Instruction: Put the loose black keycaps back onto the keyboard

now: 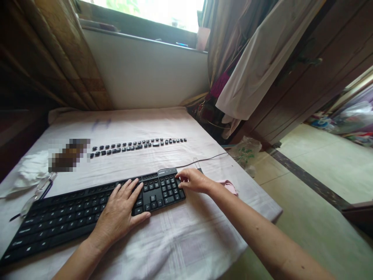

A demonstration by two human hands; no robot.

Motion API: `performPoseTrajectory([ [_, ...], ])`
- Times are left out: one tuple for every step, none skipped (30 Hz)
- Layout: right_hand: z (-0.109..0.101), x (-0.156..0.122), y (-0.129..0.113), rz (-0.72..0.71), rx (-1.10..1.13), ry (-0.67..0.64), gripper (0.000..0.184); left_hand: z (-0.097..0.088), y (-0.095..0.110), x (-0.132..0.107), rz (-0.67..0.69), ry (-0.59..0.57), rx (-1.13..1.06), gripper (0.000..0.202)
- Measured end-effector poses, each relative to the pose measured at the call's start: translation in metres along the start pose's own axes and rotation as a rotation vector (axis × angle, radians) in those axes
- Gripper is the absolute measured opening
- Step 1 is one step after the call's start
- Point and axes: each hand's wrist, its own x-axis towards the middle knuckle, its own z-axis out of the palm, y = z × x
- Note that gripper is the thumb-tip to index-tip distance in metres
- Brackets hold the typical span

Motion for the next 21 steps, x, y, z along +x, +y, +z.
performPoseTrajectory([
  [0.001,0.0,-0.001,-0.007,-0.014,0.009,0.033,0.0,0.0,0.0,-0.002,-0.003,0.005,0.084],
  [0.002,0.001,-0.001,-0.017,-0.029,0.013,0.032,0.0,0.0,0.0,-0.002,-0.006,0.011,0.084],
  [0.002,0.003,-0.002,-0.026,-0.045,0.013,0.031,0.0,0.0,0.0,-0.003,-0.008,0.017,0.084],
  [0.001,0.005,-0.002,-0.035,-0.059,0.01,0.029,0.0,0.0,0.0,-0.003,-0.007,0.02,0.084],
  [0.001,0.008,-0.002,-0.041,-0.074,0.004,0.027,0.0,0.0,0.0,-0.004,-0.004,0.018,0.084],
  [0.0,0.01,-0.001,-0.046,-0.088,-0.003,0.026,0.0,0.0,0.0,-0.006,-0.001,0.012,0.083],
  [-0.001,0.011,-0.001,-0.05,-0.1,-0.011,0.025,0.0,0.0,0.0,-0.005,0.003,0.005,0.083],
  [-0.002,0.011,0.0,-0.055,-0.111,-0.018,0.025,0.0,0.0,-0.001,-0.003,0.005,-0.002,0.083],
  [-0.002,0.011,0.0,-0.06,-0.118,-0.023,0.026,0.001,-0.001,-0.001,0.002,0.007,-0.004,0.083],
  [-0.002,0.01,0.001,-0.067,-0.123,-0.024,0.027,0.001,-0.001,-0.001,0.007,0.007,-0.003,0.084],
  [-0.002,0.008,0.002,-0.076,-0.127,-0.021,0.03,0.001,-0.001,-0.001,0.011,0.008,0.001,0.084],
  [-0.001,0.006,0.002,-0.086,-0.131,-0.014,0.033,0.001,-0.002,-0.001,0.014,0.01,0.006,0.085],
  [-0.001,0.004,0.003,-0.096,-0.134,-0.006,0.035,0.002,-0.002,-0.002,0.014,0.013,0.009,0.086],
  [0.0,0.003,0.003,-0.106,-0.135,0.0,0.038,0.002,-0.002,-0.002,0.012,0.017,0.01,0.086],
  [0.0,0.002,0.004,-0.113,-0.134,0.004,0.039,0.002,-0.002,-0.002,0.01,0.022,0.008,0.086],
  [0.0,0.002,0.004,-0.115,-0.132,0.004,0.038,0.003,-0.002,-0.002,0.01,0.025,0.004,0.085],
  [0.0,0.002,0.003,-0.11,-0.128,0.001,0.037,0.003,-0.002,-0.002,0.01,0.027,0.001,0.085],
  [-0.001,0.003,0.003,-0.098,-0.12,-0.002,0.036,0.003,-0.002,-0.002,0.011,0.025,-0.001,0.085],
  [-0.001,0.004,0.002,-0.076,-0.109,-0.006,0.036,0.003,-0.002,-0.002,0.012,0.022,-0.003,0.086],
  [-0.001,0.005,0.0,-0.043,-0.098,-0.01,0.036,0.003,-0.002,-0.002,0.013,0.018,-0.003,0.086],
  [-0.001,0.007,-0.002,-0.004,-0.089,-0.012,0.037,0.003,-0.002,-0.002,0.013,0.015,-0.002,0.087],
])
